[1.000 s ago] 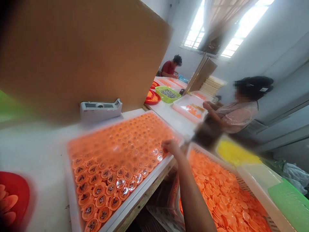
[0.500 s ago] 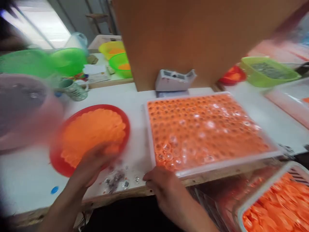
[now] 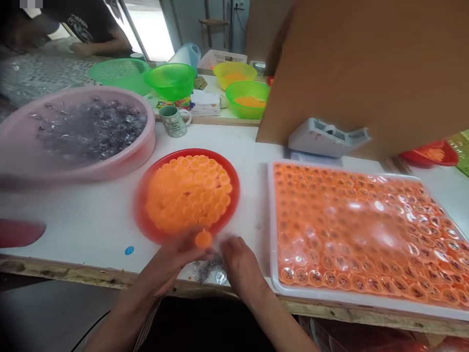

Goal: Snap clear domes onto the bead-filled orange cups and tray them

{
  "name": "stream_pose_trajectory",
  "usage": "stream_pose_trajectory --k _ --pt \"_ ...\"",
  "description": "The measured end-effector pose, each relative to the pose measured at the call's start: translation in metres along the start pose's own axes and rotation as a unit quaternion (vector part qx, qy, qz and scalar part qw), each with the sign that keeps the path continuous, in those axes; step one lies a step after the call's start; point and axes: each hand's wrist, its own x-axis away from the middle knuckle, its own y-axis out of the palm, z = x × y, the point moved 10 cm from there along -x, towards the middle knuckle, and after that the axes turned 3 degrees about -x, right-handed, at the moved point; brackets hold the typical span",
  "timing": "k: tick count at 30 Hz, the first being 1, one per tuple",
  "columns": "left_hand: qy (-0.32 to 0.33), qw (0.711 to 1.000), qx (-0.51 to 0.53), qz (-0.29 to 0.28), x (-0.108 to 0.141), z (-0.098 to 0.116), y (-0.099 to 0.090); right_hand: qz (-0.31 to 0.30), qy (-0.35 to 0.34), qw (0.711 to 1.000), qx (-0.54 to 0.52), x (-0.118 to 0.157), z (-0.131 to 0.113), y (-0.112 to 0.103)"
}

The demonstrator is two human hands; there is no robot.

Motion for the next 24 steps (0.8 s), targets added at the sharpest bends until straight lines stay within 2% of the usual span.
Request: stream_pose_trajectory --k 3,5,12,15,17,18,20,22,23,24 --pt "0.006 1.0 0.024 -0.009 -0.001 -0.004 0.0 0.006 -0.02 1.0 0.015 0.001 -0.003 0.002" --pt "0.01 0.999 0.027 -0.016 -0.002 -0.004 0.003 0.015 -0.009 1.0 -0.011 0.0 0.0 0.002" --pt "-0.005 1.0 0.022 -0.005 -0.006 0.0 0.01 0.083 0.099 0.982 -0.136 -0.007 0.03 -0.003" --pt "-0.007 1.0 0.004 0.014 -0.006 0.002 0.005 0.11 0.14 0.956 -0.233 -0.004 0.042 -0.006" --pt "-0.008 1.0 -0.004 0.02 -0.006 0.003 0.002 0.117 0.167 0.928 -0.313 0.0 0.047 -0.009" --pt "-0.009 1.0 -0.004 0.021 -0.006 0.003 0.002 0.117 0.182 0.905 -0.367 0.002 0.049 -0.01" --pt "-0.009 1.0 0.003 0.022 -0.007 0.001 0.003 0.111 0.213 0.84 -0.487 0.005 0.05 -0.01" --pt "-0.006 1.0 0.013 0.016 -0.008 0.0 0.006 0.107 0.244 0.761 -0.592 0.009 0.048 -0.009" --pt "-0.005 1.0 0.016 0.01 -0.009 -0.001 0.009 0.107 0.253 0.729 -0.626 0.009 0.047 -0.009" --pt "-0.004 1.0 0.017 0.003 -0.01 -0.002 0.011 0.107 0.256 0.711 -0.646 0.009 0.045 -0.011"
